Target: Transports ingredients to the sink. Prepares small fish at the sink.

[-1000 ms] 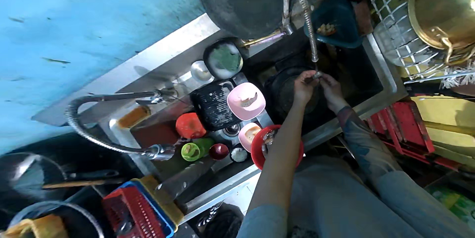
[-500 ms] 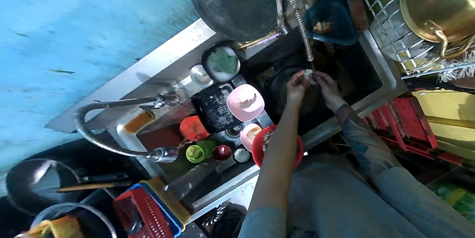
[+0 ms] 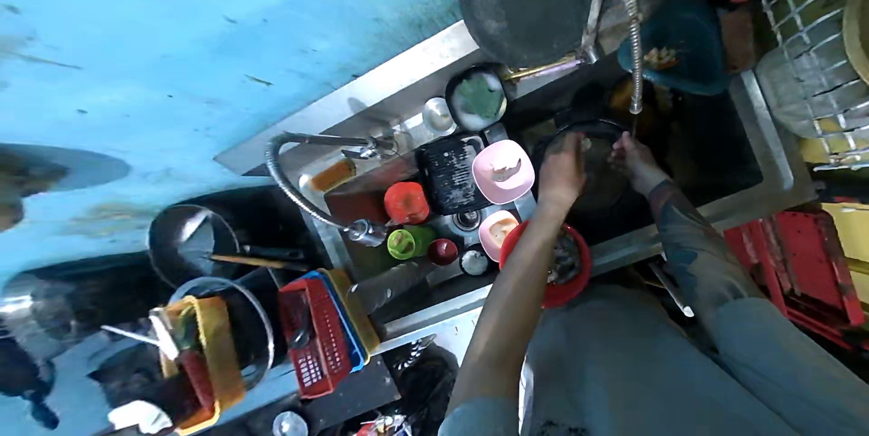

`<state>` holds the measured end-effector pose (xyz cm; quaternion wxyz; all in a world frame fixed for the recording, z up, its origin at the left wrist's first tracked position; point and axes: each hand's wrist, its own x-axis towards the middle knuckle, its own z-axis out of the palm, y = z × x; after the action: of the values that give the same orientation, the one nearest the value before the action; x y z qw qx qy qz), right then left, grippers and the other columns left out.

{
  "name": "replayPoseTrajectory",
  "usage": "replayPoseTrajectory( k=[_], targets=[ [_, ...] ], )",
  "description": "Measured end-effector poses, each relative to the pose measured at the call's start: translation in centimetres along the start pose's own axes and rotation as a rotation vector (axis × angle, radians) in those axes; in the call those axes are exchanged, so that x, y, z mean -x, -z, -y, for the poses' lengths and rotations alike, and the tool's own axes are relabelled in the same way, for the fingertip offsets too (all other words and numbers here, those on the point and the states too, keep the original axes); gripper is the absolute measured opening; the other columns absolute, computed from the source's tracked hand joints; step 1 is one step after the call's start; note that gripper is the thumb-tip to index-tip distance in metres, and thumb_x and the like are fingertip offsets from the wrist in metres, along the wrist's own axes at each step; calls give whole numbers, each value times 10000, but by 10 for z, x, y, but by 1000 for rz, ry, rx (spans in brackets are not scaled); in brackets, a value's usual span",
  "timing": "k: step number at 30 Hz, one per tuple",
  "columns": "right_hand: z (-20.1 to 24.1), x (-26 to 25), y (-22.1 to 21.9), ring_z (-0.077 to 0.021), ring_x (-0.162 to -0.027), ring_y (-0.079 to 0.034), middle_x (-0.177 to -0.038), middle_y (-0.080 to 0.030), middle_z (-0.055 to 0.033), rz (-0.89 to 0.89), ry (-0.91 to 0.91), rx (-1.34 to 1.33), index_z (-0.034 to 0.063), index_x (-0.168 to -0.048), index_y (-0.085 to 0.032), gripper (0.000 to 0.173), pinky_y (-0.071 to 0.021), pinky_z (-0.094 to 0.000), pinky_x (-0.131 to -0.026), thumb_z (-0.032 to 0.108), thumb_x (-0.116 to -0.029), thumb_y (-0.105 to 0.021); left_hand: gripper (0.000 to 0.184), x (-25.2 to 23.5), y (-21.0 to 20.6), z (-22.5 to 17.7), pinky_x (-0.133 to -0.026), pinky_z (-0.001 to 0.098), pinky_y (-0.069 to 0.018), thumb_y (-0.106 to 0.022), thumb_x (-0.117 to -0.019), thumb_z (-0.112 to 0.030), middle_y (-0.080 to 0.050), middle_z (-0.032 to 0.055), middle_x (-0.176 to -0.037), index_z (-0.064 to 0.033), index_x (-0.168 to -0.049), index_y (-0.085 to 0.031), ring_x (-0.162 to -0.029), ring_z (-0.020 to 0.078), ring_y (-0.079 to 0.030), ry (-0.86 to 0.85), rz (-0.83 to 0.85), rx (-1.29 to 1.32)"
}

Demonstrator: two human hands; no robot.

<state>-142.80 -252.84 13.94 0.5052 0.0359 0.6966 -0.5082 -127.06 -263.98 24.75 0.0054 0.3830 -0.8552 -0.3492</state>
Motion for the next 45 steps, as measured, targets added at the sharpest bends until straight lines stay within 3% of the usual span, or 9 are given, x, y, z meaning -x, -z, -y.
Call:
replayPoseTrajectory(
  k=[3, 5, 9, 13, 18, 21, 24, 30, 45],
  targets=[
    [-1, -17, -9, -143, -910, -625, -980, -661, -37, -106, -7, -2, 75, -1103, -641, 589, -534, -363, -843, 613, -1054, -405, 348, 20, 44, 30, -906, 515, -598, -553, -1061, -263, -704, 137, -1157, -74, -1353, -571, -1007, 271, -718, 88, -105, 84],
    [-3, -23, -13, -170, -916, -631, -998, -676, -73, -167, -26, -21, 40, -1183, -662, 617, -533, -396, -868, 614, -1021, -504, 364, 29, 63, 58, -889, 538, -592, -571, -1052, -303, -714, 132, -1142, -82, -1340, -582, -986, 277, -720, 202, -122, 76],
    [-11, -21, -32, -110, -624, -538, -775, -545, -9, -139, -17, -45, 60, -1080, -597, 524, -504, -292, -593, 558, -1070, -435, 330, 34, 71, 102, -836, 633, -565, -570, -1048, -312, -725, 170, -1074, -91, -1286, -633, -926, 371, -719, 344, -16, -44],
    [3, -16, -58, -197, -935, -678, -1175, -667, -141, -72, 154, 106, 95, -1417, -558, 419, -585, -373, -839, 356, -1113, -438, 243, 30, 57, 123, -892, 661, -542, -594, -1021, -210, -728, 166, -1113, -114, -1224, -688, -1019, 387, -706, 305, 61, -92],
    [55, -34, -88, -225, -1080, -690, -1321, -642, -127, -246, 540, 248, 81, -1432, -538, 513, -601, -401, -908, 239, -974, -708, 290, 40, 51, 121, -973, 600, -536, -607, -975, -60, -678, 172, -1257, -76, -1253, -686, -1125, 379, -669, 245, -56, -105],
    [93, -42, -96, -272, -1257, -620, -1421, -616, -100, -403, 477, 477, 183, -1562, -449, 729, -499, -483, -1069, 332, -924, -770, 331, 60, 52, 114, -1021, 584, -515, -586, -998, -61, -634, 163, -1350, -76, -1326, -633, -1203, 376, -632, 174, -166, -80],
    [115, -54, -100, -344, -1265, -617, -1384, -646, -135, -437, 365, 660, 240, -1623, -353, 790, -471, -568, -1070, 437, -949, -714, 364, 78, 57, 109, -1048, 539, -515, -568, -1031, -112, -621, 119, -1384, -119, -1395, -590, -1251, 311, -617, 115, -232, -28],
    [110, -75, -102, -345, -1190, -660, -1254, -708, -146, -482, 455, 713, 197, -1514, -531, 553, -503, -572, -1035, 435, -1020, -603, 409, 110, 70, 107, -941, 408, -592, -577, -1047, -185, -605, 42, -1400, -213, -1454, -549, -1178, 171, -648, 105, -238, 142],
    [108, -85, -105, -280, -1140, -686, -1198, -729, -118, -464, 425, 515, 168, -1428, -616, 473, -518, -505, -1034, 441, -1044, -572, 398, 139, 66, 110, -872, 354, -618, -586, -1048, -203, -632, 33, -1364, -193, -1445, -554, -1140, 129, -670, 139, -266, 262]
  ],
)
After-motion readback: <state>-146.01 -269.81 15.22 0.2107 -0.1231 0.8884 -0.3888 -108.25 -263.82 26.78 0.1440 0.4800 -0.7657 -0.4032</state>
